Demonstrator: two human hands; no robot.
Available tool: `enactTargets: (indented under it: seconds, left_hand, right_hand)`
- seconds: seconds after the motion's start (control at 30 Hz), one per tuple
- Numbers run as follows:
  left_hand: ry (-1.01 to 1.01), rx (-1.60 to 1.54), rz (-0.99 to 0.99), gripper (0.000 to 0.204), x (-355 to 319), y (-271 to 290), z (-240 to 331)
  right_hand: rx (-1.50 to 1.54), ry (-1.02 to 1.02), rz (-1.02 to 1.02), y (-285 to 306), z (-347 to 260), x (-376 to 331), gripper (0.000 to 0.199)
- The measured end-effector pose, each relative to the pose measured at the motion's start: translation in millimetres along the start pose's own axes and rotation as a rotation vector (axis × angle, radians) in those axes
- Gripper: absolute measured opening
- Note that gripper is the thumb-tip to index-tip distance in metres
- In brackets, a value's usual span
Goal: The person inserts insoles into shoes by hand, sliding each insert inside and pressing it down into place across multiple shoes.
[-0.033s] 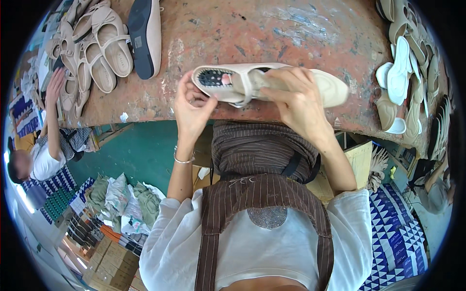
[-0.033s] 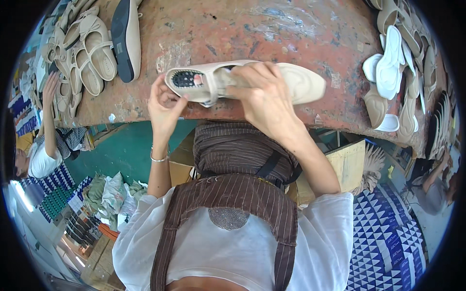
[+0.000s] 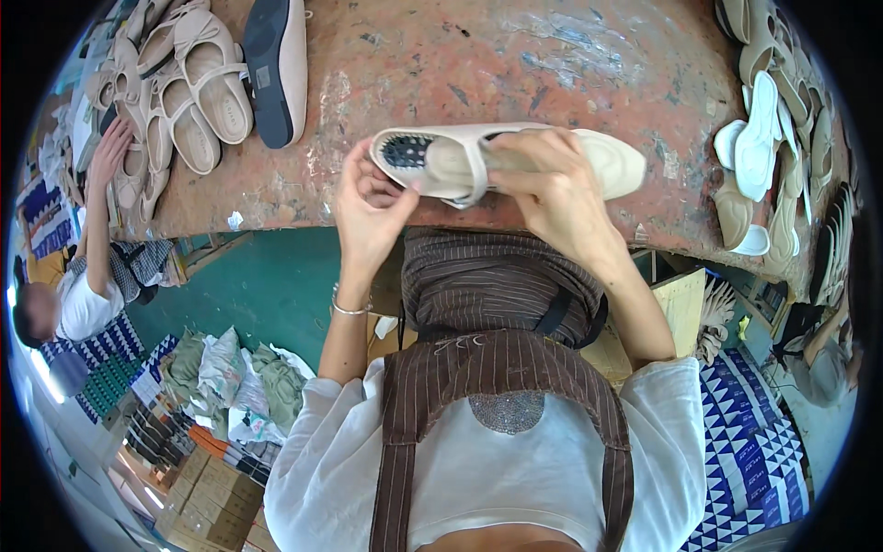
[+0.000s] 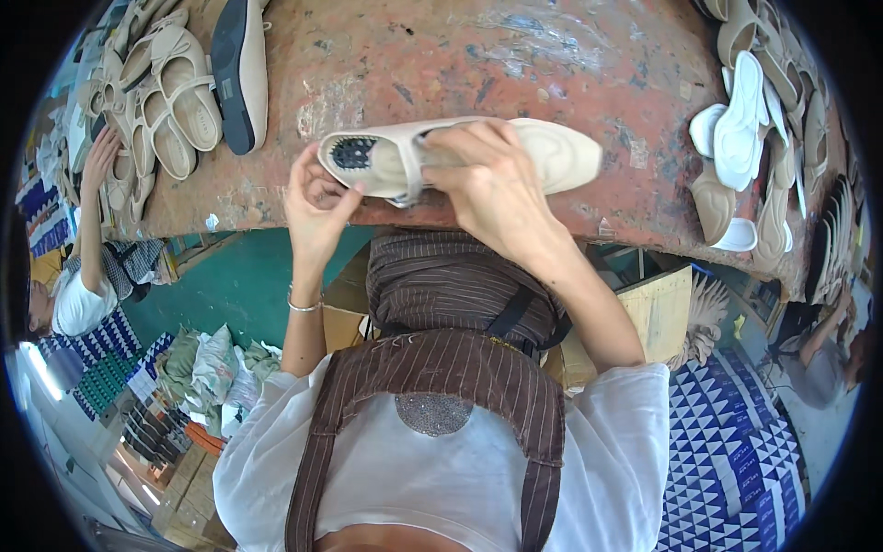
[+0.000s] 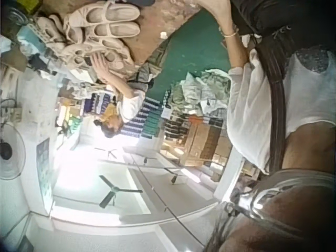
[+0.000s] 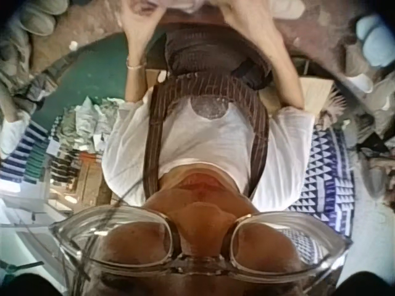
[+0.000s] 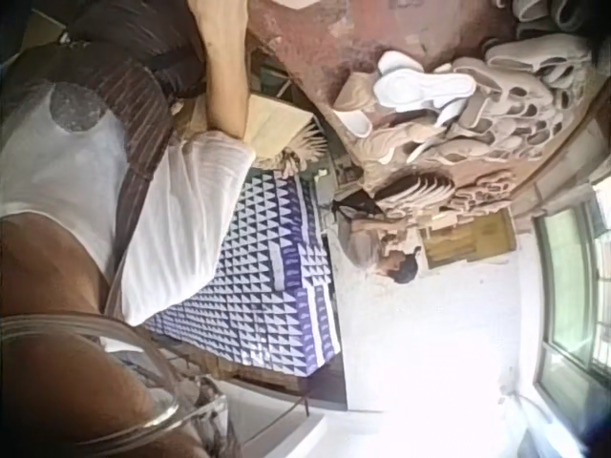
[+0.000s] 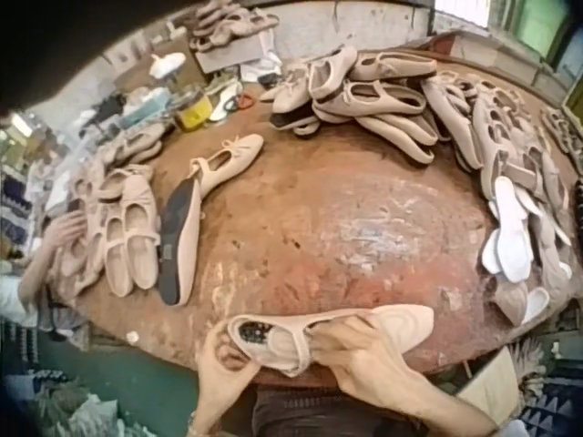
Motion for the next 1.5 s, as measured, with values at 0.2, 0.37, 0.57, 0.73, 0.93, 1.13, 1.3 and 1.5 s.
enactTargets:
  seconds: [0.2, 0.37, 0.57, 0.73, 0.93, 1.13, 1.3, 1.5]
  left_hand:
    - [0.029, 0.047, 0.036, 0.071, -10, 2, -13]
    - [0.011, 0.074, 0.026, 0.063, 1, 5, -17]
    - [0.057, -0.029, 0.063, 0.048, 5, 3, -19]
    - [0.078, -0.059, 0.087, 0.036, 11, 0, -20]
    - [0.162, 0.006, 0.102, 0.020, 25, 2, -23]
    - [-0.028, 0.129, 0.194, 0.009, 29, 1, -24]
    - [-0.019, 0.191, 0.161, 0.009, 31, 2, -20]
    - [0.048, 0.188, 0.116, 0.011, 20, -4, -10]
  right_hand:
    - [0.068, -0.035, 0.000, -28, 2, 7, 0.018]
    - [0.072, -0.049, -0.039, -31, -1, 9, 0.017]
    - [0.101, -0.104, -0.109, -50, -7, 17, 0.027]
    - [0.153, -0.124, -0.155, -57, -7, 18, 0.026]
    - [-0.022, 0.007, -0.214, -63, -7, 17, 0.026]
    - [-0.049, 0.261, -0.407, -65, -20, 18, 0.047]
    - [-0.446, 0.023, -0.451, -46, -25, 3, 0.048]
    - [-0.554, 0.060, -0.074, -32, -12, 6, 0.027]
Point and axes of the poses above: each hand's wrist, its own x-axis towards the middle knuckle, its own y-axis out of the back of the hand, z = x × y, the point moved 2 cm from there along x, towards the middle knuckle, and after that the axes turned 9 degrees about -x, right-handed, at the moved point
